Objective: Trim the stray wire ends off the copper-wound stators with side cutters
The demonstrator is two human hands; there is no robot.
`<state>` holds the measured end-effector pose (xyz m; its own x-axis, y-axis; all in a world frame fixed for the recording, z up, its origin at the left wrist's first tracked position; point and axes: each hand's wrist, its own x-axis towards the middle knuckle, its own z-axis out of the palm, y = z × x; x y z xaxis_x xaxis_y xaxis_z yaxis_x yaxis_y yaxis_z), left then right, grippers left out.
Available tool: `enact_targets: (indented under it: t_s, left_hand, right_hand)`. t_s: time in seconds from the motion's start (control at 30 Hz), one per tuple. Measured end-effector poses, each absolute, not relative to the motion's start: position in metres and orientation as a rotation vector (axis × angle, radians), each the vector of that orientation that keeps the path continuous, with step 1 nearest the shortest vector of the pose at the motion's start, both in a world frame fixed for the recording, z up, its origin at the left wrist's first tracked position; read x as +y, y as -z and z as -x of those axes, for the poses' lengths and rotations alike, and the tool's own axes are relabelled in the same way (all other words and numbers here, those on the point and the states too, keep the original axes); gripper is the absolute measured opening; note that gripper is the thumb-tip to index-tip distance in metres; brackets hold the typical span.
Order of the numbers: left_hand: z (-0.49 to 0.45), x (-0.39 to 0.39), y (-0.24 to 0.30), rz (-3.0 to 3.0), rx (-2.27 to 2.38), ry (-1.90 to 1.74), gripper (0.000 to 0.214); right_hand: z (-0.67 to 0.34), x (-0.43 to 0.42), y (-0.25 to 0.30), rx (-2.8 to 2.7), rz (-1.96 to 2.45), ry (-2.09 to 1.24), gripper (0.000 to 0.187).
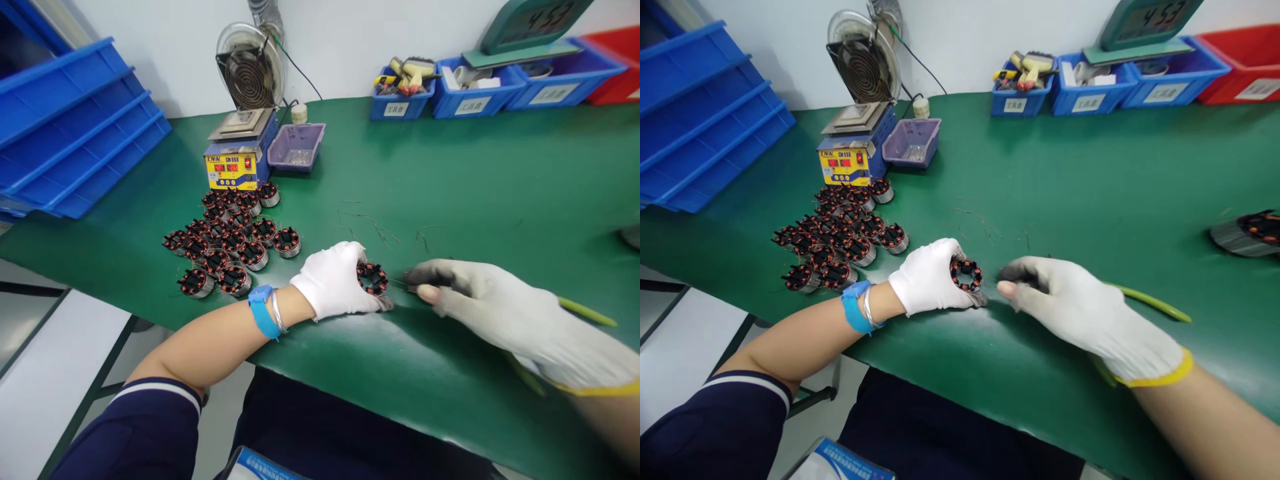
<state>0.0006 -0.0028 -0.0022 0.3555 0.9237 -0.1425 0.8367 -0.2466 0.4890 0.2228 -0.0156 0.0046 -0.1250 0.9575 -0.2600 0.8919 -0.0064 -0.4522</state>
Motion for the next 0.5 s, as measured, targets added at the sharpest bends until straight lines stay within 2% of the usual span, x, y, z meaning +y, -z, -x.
enact_targets:
  t_s: [0.1, 0.3, 0.4, 0.5]
  left_hand:
    - [-0.002, -0.004, 0.003, -2.171, 1.522, -0.252, 0.052]
    - [0.006, -0.002, -0.004, -2.262, 1.303, -0.208, 0.048]
    - [0.009, -0.004, -0.005, -2.227, 1.212, -0.27, 0.067]
    - [0.003, -0.009, -0.003, -2.067, 1.367, -0.418, 0.085]
  right_hand:
    - [-0.202, -0.017, -0.012, -2.056, 2.136, -0.955, 0.042]
    - [-0.19, -0.013, -0.013, -2.081, 2.235, -0.738, 0.03]
    - [-0.189, -0.013, -0.011, -2.192, 2.208, -0.734, 0.027]
    - [-0.186, -0.015, -0.01, -2.237, 2.202, -0.745, 0.024]
